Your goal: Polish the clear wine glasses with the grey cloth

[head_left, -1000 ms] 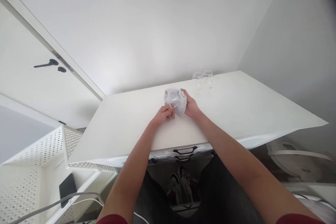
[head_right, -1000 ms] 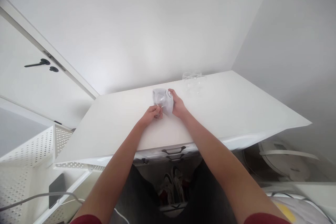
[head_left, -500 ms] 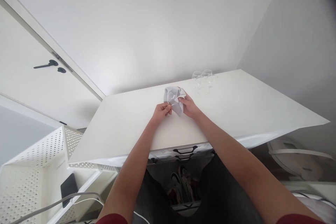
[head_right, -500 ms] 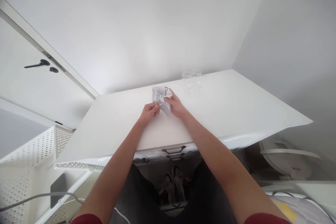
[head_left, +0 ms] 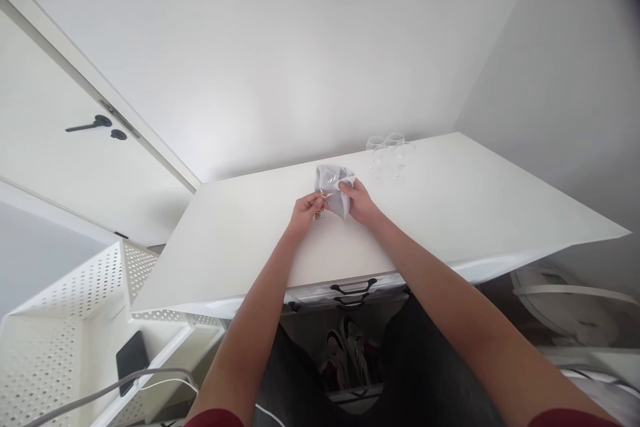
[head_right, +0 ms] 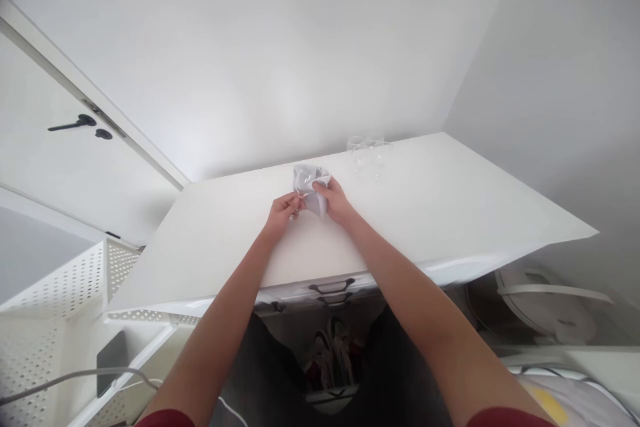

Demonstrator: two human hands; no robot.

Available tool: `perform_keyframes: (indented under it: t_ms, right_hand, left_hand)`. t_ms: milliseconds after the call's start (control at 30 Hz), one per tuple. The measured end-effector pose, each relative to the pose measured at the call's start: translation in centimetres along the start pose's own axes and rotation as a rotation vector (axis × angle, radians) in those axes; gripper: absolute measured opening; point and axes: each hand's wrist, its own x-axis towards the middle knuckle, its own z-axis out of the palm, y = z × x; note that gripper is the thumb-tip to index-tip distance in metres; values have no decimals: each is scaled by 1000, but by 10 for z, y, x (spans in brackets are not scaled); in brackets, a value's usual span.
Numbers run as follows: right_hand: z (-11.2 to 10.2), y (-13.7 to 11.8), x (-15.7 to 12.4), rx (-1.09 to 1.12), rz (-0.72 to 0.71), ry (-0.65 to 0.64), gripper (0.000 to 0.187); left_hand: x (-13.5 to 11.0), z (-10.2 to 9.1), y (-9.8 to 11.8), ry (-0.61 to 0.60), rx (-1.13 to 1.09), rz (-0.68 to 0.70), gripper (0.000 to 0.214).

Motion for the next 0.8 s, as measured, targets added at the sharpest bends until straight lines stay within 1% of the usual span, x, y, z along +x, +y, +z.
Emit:
perform_keyframes:
  t_ms: [100,200,267,367,400,533,600,733,800]
  right_hand:
    - [-1,6,1,-34,27,0,49]
    - [-2,10,3,-74,66,-13,53]
    - [-3,10,4,-70,24,9,54]
    - [-5,9,5,-58,-54,53,55]
    - [-5,9,5,-65,-50,54,56]
    - [-3,11,4,-116,44,12,54]
    - [-3,10,3,-114,40,18,53]
    - [-2,5,2,-48,-17,84,56]
    - [-1,4,1,-37,11,73,56]
  left_hand:
    - [0,-1,1,100,43,29,45]
    - [-1,-3,1,191,102,28,42]
    - [-2,-3,3,226,134,18,41]
    - [-2,-2,4,260,166,0,40]
    - [-2,-1,4,267,174,-6,39]
    - [-2,-1,4,270,186,-13,39]
    - [-2,0,4,266,179,-9,40]
    - [-2,1,6,279,190,-6,39]
    - [-2,1,6,303,207,-2,39]
